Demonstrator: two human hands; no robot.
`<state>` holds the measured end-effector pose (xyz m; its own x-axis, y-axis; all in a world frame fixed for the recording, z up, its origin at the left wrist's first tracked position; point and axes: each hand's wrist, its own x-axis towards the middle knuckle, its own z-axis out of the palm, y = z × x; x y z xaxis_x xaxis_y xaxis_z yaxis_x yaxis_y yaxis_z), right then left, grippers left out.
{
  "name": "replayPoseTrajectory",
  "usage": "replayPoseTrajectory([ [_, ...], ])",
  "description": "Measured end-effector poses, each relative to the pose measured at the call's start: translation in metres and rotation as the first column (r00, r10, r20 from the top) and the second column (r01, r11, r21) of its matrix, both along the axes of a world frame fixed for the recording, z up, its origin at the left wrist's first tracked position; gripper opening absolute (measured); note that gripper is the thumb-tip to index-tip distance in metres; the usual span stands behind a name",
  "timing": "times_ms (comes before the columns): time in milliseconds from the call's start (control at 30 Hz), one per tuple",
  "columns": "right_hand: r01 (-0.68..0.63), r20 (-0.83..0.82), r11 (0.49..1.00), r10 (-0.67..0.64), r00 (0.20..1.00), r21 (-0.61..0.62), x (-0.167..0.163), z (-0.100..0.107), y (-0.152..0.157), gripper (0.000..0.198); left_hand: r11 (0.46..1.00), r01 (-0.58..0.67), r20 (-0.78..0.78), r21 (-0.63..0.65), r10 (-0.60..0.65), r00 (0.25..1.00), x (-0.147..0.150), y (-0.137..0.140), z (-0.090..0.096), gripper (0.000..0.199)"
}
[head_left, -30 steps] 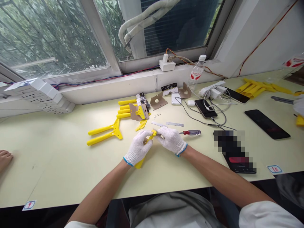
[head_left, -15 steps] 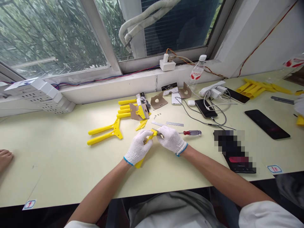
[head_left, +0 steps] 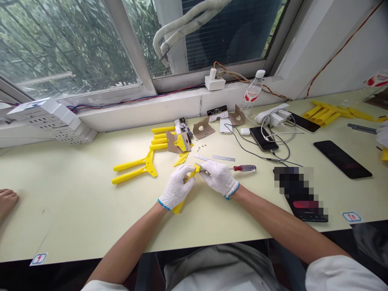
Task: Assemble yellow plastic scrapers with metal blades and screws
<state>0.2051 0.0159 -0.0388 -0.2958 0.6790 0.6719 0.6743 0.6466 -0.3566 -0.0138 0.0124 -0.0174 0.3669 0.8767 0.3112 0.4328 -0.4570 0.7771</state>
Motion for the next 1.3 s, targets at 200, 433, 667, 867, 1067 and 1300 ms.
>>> replayPoseTrajectory([
  [200, 0.004, 0.01, 1.0, -0.004, 1.0, -0.019, 0.0002, -0.0002, 0.0003, 0.011, 1.0, 0.003, 0.0, -0.006, -0.003, 1.0, -0.0006, 0.0003, -0.0004, 0.034],
  [433, 0.002, 0.013, 1.0, -0.002, 1.0, -0.023, -0.0004, -0.0015, 0.0002, 0.01, 1.0, 0.008, -0.002, 0.007, -0.008, 1.0, -0.0006, 0.0001, 0.0004, 0.035],
  [667, -0.005, 0.011, 1.0, 0.005, 1.0, -0.007, 0.0009, 0.0012, 0.0005, 0.012, 1.0, 0.013, -0.016, 0.017, -0.013, 1.0, -0.0022, 0.001, -0.0017, 0.034],
  [867, 0.005, 0.038, 1.0, -0.005, 0.999, -0.018, 0.0015, 0.001, -0.0005, 0.011, 1.0, 0.016, -0.017, 0.026, -0.016, 1.0, -0.0023, 0.0014, -0.0031, 0.034],
  [1067, 0.001, 0.05, 1.0, 0.0, 0.999, -0.027, 0.0026, -0.0014, 0.0004, 0.012, 0.999, 0.022, -0.024, 0.026, -0.021, 0.999, -0.0027, 0.0015, -0.0031, 0.035],
  [1300, 0.007, 0.092, 1.0, -0.005, 0.996, -0.03, 0.0031, -0.0047, 0.0022, 0.013, 1.0, 0.022, -0.026, 0.018, -0.022, 0.999, -0.0018, 0.0005, -0.0002, 0.034],
])
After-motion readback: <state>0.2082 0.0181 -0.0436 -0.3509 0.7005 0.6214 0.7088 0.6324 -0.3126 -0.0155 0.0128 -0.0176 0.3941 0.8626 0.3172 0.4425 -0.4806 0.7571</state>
